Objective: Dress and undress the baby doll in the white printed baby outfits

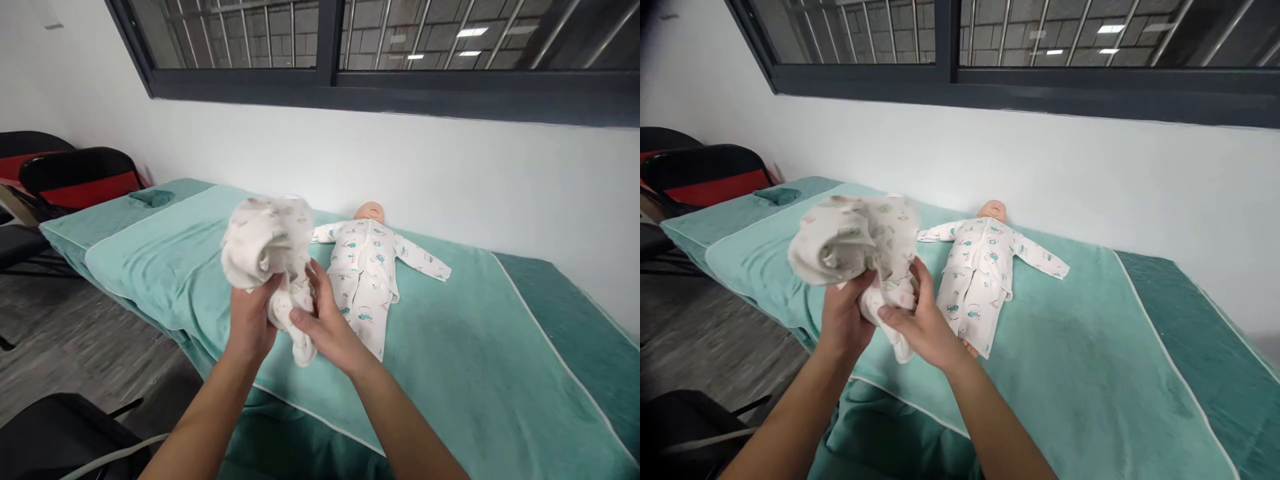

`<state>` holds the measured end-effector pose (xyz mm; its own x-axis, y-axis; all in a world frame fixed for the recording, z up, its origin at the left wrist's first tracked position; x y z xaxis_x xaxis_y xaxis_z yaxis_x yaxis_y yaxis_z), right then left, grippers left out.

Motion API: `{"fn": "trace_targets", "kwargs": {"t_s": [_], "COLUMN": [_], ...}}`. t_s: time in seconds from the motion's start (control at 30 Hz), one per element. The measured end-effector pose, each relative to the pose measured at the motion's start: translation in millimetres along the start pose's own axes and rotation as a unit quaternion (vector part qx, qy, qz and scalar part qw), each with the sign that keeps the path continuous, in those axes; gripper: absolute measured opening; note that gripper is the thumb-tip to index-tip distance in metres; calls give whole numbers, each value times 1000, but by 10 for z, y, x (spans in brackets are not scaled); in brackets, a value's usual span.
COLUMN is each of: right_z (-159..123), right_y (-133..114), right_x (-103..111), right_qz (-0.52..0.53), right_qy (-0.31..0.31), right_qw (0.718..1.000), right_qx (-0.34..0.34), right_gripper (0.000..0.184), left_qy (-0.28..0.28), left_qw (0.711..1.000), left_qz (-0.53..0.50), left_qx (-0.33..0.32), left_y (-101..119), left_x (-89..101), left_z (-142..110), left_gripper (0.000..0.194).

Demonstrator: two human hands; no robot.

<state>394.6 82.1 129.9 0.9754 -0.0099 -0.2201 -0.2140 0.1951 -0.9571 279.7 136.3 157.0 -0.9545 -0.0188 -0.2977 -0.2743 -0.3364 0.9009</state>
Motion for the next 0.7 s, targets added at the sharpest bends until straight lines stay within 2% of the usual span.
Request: {"fn": "trace_targets", "kwargs": {"t_s": [0.07,0.1,0.2,0.27,0.4,0.53,0.7], "right_z": [43,52,54,41,-11,-78,-94], "right_y": [-40,-63,-147,-186,-158,-157,-151], "right_x": [84,134,275,365,489,555,679], "right_qz": [44,62,87,70,28,38,39], "right_qy": [49,75,127,153,181,208,242], "right_qw": [998,995,988,986,983,977,969], "right_qx": [-16,-26,-17,11,20,30,27], "right_gripper": [93,89,86,88,81,72,73], "left_qy": [-21,-29,-56,-101,-179,-228,-236], "left_qw": [995,995,998,994,982,973,968], "left_qz": [-86,-86,1,50,56,33,42], "left_qx": [43,50,26,3,-20,21,77], "left_y": [-97,-150,-284,-337,-358,-404,-485], "left_x": [-177,-229,-299,-343,-430,-513,-577], "left_z": [30,33,-6,-73,-228,-326,-407], "left_gripper": [49,50,50,49,54,57,58]}}
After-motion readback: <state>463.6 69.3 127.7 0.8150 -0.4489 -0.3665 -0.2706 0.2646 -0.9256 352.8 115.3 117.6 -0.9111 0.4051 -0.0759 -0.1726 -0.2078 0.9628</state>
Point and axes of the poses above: each hand's wrist, its own z-axis towards the middle knuckle, its own x-axis out of the back of the hand, y = z × x, the point moved 5 cm from there along z, towards the middle knuckle, and after that the axes turned 7 degrees about y, right-handed, at the moved point
